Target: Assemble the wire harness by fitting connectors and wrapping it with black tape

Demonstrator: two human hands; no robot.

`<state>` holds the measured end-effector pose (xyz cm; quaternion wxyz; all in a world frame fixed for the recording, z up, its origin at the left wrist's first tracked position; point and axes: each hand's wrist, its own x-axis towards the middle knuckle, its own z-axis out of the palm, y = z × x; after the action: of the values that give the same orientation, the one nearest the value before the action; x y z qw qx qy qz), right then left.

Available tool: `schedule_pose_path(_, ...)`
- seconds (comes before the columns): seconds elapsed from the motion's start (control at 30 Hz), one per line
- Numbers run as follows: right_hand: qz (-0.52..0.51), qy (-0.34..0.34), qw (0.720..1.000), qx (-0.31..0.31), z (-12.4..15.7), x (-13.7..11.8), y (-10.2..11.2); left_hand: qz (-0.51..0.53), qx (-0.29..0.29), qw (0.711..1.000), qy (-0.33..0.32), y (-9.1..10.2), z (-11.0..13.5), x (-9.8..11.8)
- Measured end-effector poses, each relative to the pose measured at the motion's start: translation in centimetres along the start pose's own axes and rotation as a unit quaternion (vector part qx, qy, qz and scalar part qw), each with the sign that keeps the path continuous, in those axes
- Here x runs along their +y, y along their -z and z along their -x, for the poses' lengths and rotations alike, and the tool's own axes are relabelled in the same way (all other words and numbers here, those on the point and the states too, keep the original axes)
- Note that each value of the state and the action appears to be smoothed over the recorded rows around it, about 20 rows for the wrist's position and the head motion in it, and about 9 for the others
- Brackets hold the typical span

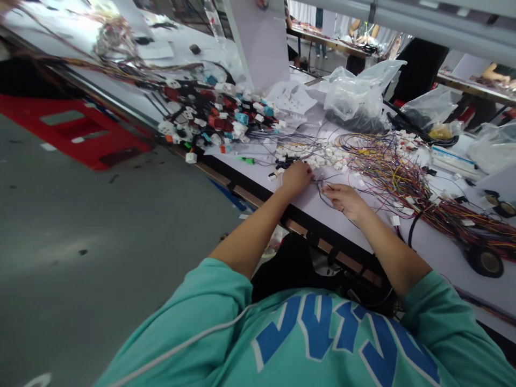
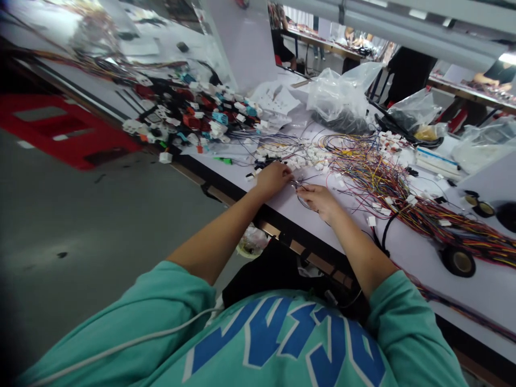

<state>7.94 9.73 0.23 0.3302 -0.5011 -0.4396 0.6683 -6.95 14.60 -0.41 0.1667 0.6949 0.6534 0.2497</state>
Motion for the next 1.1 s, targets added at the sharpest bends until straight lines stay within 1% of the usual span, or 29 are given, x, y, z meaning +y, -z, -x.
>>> schedule_pose_path(0.07, 0.008, 0.010, 1.000, -0.004, 0.0, 0.0, 0.0, 0.059, 0.043, 0.997, -0.005, 0.7, 0.9, -0.1)
schedule_pose_path(0.1, 0.015, 0.013, 1.000, -0.006, 0.1, 0.1, -0.1, 0.109, 0.051, 0.993, 0.000, 1.1, 1.6, -0.1)
schedule_pose_path(0.13, 0.023, 0.017, 1.000, -0.007, 0.2, 0.1, -0.1, 0.172, 0.037, 0.984, 0.012, 1.4, 2.4, -0.1)
schedule_pose_path(0.17, 0.034, 0.021, 0.999, -0.005, 0.2, 0.1, -0.2, 0.248, 0.005, 0.968, 0.031, 1.6, 3.3, -0.1)
schedule_pose_path(0.23, 0.063, 0.040, 0.997, 0.002, 0.4, 0.2, -0.4, 0.386, -0.054, 0.918, 0.065, 1.7, 5.4, -0.1)
schedule_pose_path(0.27, 0.080, 0.055, 0.995, 0.006, 0.5, 0.2, -0.5, 0.439, -0.065, 0.893, 0.078, 1.6, 6.3, -0.1)
schedule_pose_path(0.33, 0.121, 0.092, 0.988, 0.016, 0.7, 0.3, -0.7, 0.515, -0.069, 0.849, 0.094, 1.1, 7.8, -0.2)
schedule_pose_path(0.37, 0.143, 0.112, 0.983, 0.021, 0.7, 0.4, -0.7, 0.541, -0.065, 0.832, 0.100, 0.9, 8.3, -0.3)
schedule_pose_path(0.4, 0.166, 0.133, 0.977, 0.025, 0.8, 0.5, -0.7, 0.560, -0.060, 0.820, 0.103, 0.7, 8.7, -0.4)
schedule_pose_path(0.47, 0.206, 0.174, 0.962, 0.029, 0.7, 0.6, -0.6, 0.585, -0.054, 0.802, 0.105, 0.3, 8.9, -0.6)
schedule_pose_path(0.6, 0.263, 0.229, 0.937, 0.030, 0.8, 0.9, -0.6, 0.607, -0.060, 0.788, 0.090, 0.1, 8.7, -0.7)
schedule_pose_path(0.73, 0.311, 0.246, 0.917, 0.045, 1.0, 0.8, -0.9, 0.604, -0.074, 0.790, 0.070, 0.0, 8.7, -0.7)
schedule_pose_path(0.93, 0.357, 0.240, 0.900, 0.063, 1.1, 0.6, -1.1, 0.600, -0.073, 0.795, 0.061, -0.3, 8.8, -1.0)
schedule_pose_path(1.1, 0.401, 0.214, 0.886, 0.093, 1.5, 0.4, -1.6, 0.579, -0.029, 0.813, 0.051, -0.5, 9.2, -0.6)
